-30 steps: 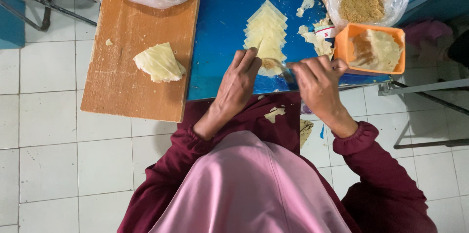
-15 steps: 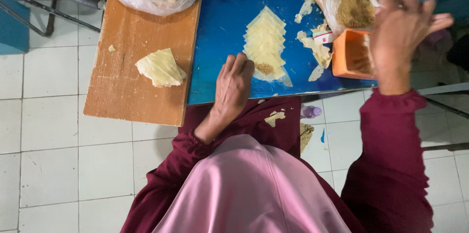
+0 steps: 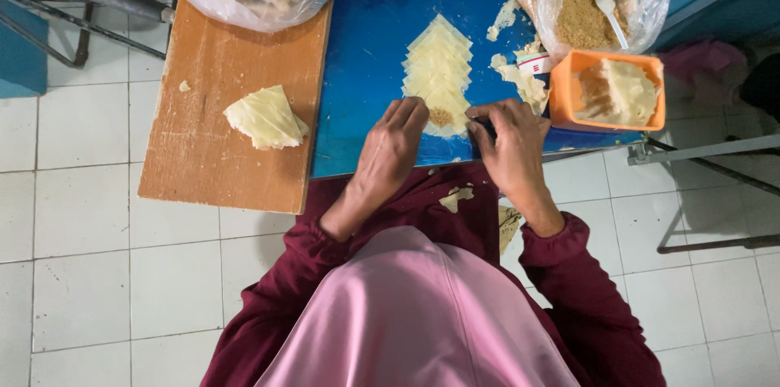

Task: The person sits at a low blue table and folds thin dough pieces over a brown sugar filling. They spoon the filling from an orange container onto a dough piece, fold the dough over it, and place the folded piece onto a growing stack, repeating the cycle.

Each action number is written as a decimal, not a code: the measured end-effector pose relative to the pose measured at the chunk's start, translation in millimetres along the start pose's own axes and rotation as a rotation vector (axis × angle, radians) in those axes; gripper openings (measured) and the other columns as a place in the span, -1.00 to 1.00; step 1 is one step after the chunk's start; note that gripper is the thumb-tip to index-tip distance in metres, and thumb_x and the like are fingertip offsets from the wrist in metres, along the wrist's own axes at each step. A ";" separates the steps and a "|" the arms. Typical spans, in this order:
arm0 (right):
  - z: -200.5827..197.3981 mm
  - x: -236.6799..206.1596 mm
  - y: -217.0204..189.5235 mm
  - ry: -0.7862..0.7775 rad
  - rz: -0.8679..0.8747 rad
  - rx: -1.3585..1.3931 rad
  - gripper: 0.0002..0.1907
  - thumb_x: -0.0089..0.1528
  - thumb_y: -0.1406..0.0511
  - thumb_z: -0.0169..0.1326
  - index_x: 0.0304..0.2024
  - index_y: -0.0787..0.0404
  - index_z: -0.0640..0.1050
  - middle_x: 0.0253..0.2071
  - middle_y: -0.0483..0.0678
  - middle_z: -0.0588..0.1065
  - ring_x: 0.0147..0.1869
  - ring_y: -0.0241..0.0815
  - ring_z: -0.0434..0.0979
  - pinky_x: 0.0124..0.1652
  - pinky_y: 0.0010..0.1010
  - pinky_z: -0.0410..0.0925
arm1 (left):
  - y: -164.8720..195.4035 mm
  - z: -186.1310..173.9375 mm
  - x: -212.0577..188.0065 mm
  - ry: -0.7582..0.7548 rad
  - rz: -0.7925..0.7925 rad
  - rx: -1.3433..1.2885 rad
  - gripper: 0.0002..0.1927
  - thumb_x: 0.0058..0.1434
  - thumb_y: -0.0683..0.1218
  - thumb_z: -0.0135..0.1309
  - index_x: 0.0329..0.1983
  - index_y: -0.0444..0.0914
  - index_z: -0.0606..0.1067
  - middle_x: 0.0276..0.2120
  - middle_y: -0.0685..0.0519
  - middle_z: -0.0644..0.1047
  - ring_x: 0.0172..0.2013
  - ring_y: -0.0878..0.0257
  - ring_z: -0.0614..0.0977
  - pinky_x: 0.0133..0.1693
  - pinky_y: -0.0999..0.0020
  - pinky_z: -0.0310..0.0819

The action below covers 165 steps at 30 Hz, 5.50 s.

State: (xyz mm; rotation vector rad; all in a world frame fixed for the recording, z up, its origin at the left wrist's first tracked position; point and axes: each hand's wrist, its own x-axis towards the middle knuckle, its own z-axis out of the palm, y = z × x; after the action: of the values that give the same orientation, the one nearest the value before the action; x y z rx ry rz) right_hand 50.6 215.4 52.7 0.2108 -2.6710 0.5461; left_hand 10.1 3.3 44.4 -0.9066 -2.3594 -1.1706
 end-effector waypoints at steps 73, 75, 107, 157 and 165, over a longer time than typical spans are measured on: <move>11.4 31.5 11.0 -0.118 -0.278 0.114 -0.87 0.39 0.25 0.17 -0.05 0.07 0.66 -0.09 -0.22 0.58 0.02 -0.19 0.49 0.06 -0.16 0.03 | -4.3 21.9 14.9 0.006 -0.105 -0.135 -0.72 0.10 -0.31 0.21 -0.13 -0.36 0.44 -0.12 -0.15 0.38 -0.06 -0.14 0.47 -0.05 0.05 0.39; 11.6 32.3 12.1 -0.133 -0.258 0.134 -0.86 0.39 0.27 0.14 -0.03 0.04 0.66 -0.07 -0.24 0.59 0.04 -0.21 0.50 0.06 -0.18 0.04 | -1.9 25.5 16.6 0.010 -0.118 -0.086 -0.70 0.05 -0.32 0.19 -0.14 -0.36 0.44 -0.13 -0.16 0.37 -0.07 -0.16 0.45 -0.06 0.03 0.37; 16.6 49.1 22.5 -0.225 -0.187 0.208 -0.87 0.33 0.21 0.21 -0.17 0.10 0.64 -0.25 -0.16 0.55 -0.11 -0.13 0.51 -0.10 -0.19 0.15 | -6.4 37.5 17.4 0.069 -0.145 -0.078 -0.71 0.10 -0.35 0.17 -0.16 -0.32 0.36 -0.13 -0.15 0.33 -0.09 -0.13 0.46 -0.07 0.02 0.37; 14.0 31.6 6.4 -0.015 -0.301 0.156 -0.81 0.29 0.28 0.30 -0.11 0.22 0.64 -0.13 -0.07 0.59 -0.01 -0.07 0.46 0.00 -0.24 0.29 | -13.9 24.6 26.1 0.018 -0.133 -0.149 -0.85 0.14 -0.34 0.18 -0.27 -0.32 0.48 -0.18 -0.09 0.43 -0.11 -0.06 0.55 -0.14 0.08 0.47; 18.0 39.1 9.6 -0.018 -0.208 0.153 -0.90 0.24 0.26 0.31 -0.21 0.10 0.69 -0.23 -0.07 0.51 -0.03 -0.04 0.34 -0.02 -0.21 0.15 | -10.2 18.2 25.9 -0.001 -0.075 -0.101 -0.71 0.04 -0.34 0.22 -0.17 -0.30 0.48 -0.15 -0.10 0.40 -0.09 -0.05 0.54 -0.15 0.09 0.48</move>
State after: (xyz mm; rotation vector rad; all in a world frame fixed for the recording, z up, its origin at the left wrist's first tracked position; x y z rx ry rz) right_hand 6.5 214.3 50.6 0.5321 -2.5846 0.6832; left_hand -16.4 23.3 42.1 -0.8578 -2.3727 -1.3290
